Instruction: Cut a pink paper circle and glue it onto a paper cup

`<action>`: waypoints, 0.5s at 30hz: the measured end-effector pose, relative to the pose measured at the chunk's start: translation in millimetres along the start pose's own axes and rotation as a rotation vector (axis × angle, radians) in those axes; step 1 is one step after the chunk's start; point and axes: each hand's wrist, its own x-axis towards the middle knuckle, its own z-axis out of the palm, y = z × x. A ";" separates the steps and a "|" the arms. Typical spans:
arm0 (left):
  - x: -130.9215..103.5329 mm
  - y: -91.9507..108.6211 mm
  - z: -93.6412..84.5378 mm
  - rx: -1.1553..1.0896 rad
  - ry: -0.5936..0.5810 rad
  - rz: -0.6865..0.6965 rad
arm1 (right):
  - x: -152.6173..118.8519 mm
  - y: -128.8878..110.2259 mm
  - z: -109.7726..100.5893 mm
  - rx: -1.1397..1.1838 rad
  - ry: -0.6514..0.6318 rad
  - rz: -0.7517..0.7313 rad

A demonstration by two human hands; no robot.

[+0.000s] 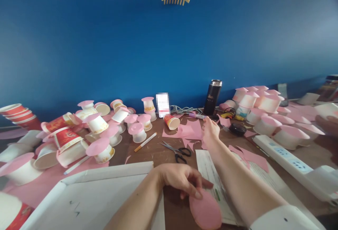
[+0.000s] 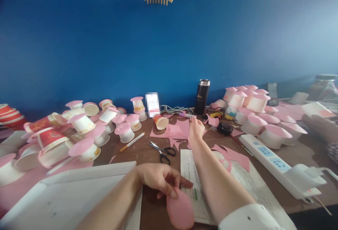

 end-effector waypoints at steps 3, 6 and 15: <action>2.9 -0.8 1.3 0.070 -0.015 -0.042 | -5.2 0.1 4.2 0.061 0.015 0.047; 1.8 2.5 3.6 0.110 -0.028 -0.049 | -3.0 -3.0 3.6 0.103 -0.004 0.100; -2.4 14.7 10.9 0.196 0.009 -0.083 | 38.8 -33.9 -30.7 0.144 -0.115 0.219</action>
